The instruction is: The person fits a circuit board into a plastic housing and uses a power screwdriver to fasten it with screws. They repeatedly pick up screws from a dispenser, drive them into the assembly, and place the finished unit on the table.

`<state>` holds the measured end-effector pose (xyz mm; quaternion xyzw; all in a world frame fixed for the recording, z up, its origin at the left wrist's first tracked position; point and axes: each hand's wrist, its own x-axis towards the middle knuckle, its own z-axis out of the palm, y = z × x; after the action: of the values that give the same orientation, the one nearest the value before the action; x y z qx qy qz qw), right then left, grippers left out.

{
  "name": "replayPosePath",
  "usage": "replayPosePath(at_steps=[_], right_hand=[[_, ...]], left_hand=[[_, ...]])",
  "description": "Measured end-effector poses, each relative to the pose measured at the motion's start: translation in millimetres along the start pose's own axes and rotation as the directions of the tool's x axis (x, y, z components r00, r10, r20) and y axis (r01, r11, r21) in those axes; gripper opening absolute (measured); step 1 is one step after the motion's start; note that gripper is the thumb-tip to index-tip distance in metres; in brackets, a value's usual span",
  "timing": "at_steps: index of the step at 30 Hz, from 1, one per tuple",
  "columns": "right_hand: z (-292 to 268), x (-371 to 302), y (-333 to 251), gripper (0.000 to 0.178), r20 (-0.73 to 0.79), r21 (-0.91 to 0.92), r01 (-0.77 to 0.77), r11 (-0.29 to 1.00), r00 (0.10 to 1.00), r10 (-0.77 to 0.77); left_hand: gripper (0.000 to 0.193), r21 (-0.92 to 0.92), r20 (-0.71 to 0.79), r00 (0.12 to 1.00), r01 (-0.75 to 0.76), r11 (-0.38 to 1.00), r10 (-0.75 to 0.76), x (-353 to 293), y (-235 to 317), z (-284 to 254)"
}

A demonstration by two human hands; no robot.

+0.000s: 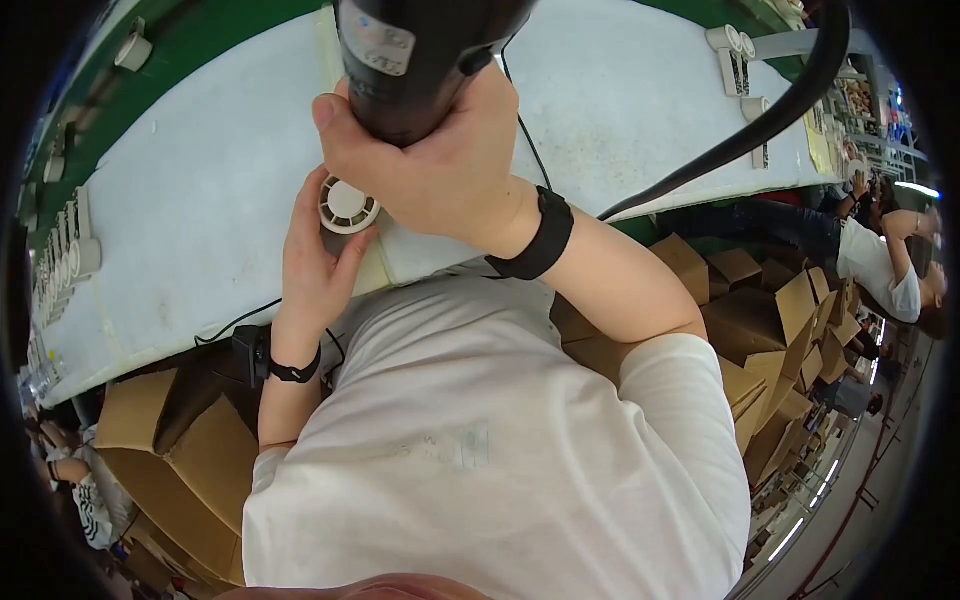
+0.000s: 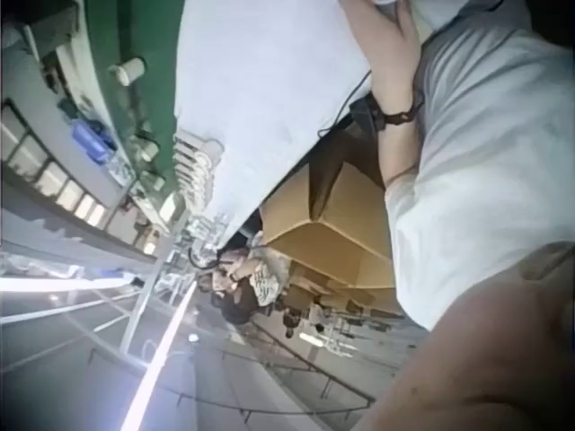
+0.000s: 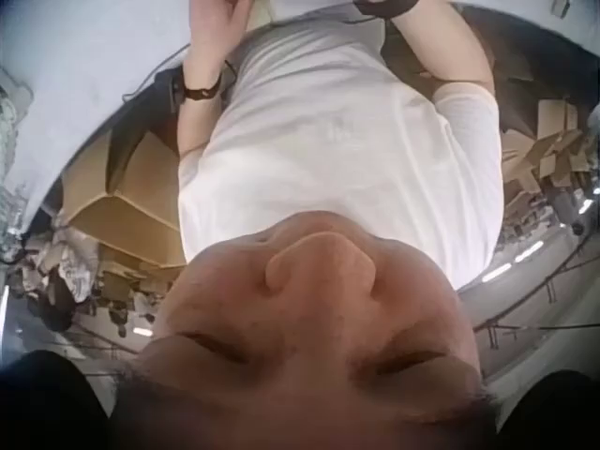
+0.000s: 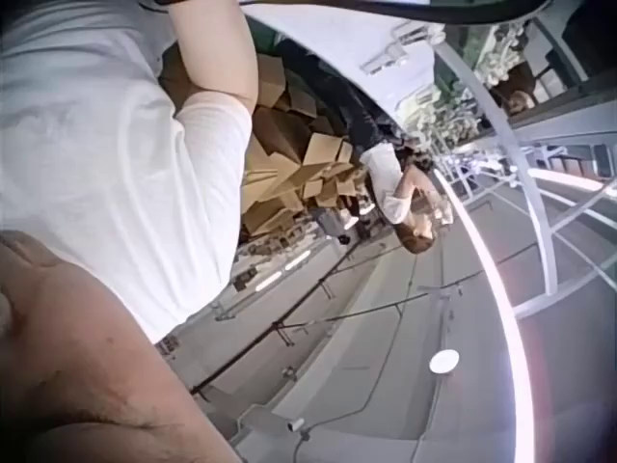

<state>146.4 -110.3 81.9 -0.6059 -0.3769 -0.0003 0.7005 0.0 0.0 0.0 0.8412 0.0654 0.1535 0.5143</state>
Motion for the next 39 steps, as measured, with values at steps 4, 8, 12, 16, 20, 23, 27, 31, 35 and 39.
replayPosePath(at_steps=[4,8,12,16,20,23,27,31,35,39], right_hand=[[3,1,1,0.018,-0.058,-0.059,0.066,0.996,0.996,-0.070],[6,0,0,0.018,-0.037,-0.113,0.050,0.992,0.998,-0.054],[7,3,-1,0.017,-0.068,-0.010,0.002,1.000,0.998,-0.002],[-6,11,-20,0.019,0.023,0.138,-0.138,0.981,0.990,0.136],[-39,30,-35,0.036,-0.089,0.157,0.071,0.985,0.994,-0.057],[-43,39,-30,0.033,-0.141,0.138,0.180,0.974,0.977,-0.161],[-42,36,-17,0.031,-0.118,0.087,0.144,0.986,0.984,-0.134],[-41,35,-13,0.032,-0.057,0.007,0.110,0.994,0.992,-0.109],[-47,26,-24,0.034,-0.018,0.008,0.067,0.998,0.998,-0.067],[-59,0,-41,0.038,-0.040,0.041,0.000,0.999,0.999,0.001]], left_hand=[[0.073,-0.002,-0.027,1.000,0.002,1.000,-0.002,1,1,4],[0.073,0.027,-0.027,0.999,-0.017,0.999,0.018,0,3,0],[0.072,0.042,-0.039,0.998,-0.037,0.998,0.039,3,4,0],[0.070,0.034,-0.047,0.998,-0.029,0.999,0.031,3,2,-1],[0.069,0.062,-0.050,0.996,-0.071,0.995,0.075,1,5,-1],[0.069,0.029,-0.033,0.998,-0.052,0.998,0.052,0,6,-2],[0.069,0.041,-0.031,0.997,-0.065,0.997,0.067,-1,4,-3],[0.069,0.039,-0.036,0.997,-0.070,0.997,0.071,2,6,-1],[0.069,0.016,-0.025,0.999,-0.042,0.999,0.042,0,3,-1],[0.069,0.015,-0.030,0.999,-0.031,0.999,0.031,1,2,0]])
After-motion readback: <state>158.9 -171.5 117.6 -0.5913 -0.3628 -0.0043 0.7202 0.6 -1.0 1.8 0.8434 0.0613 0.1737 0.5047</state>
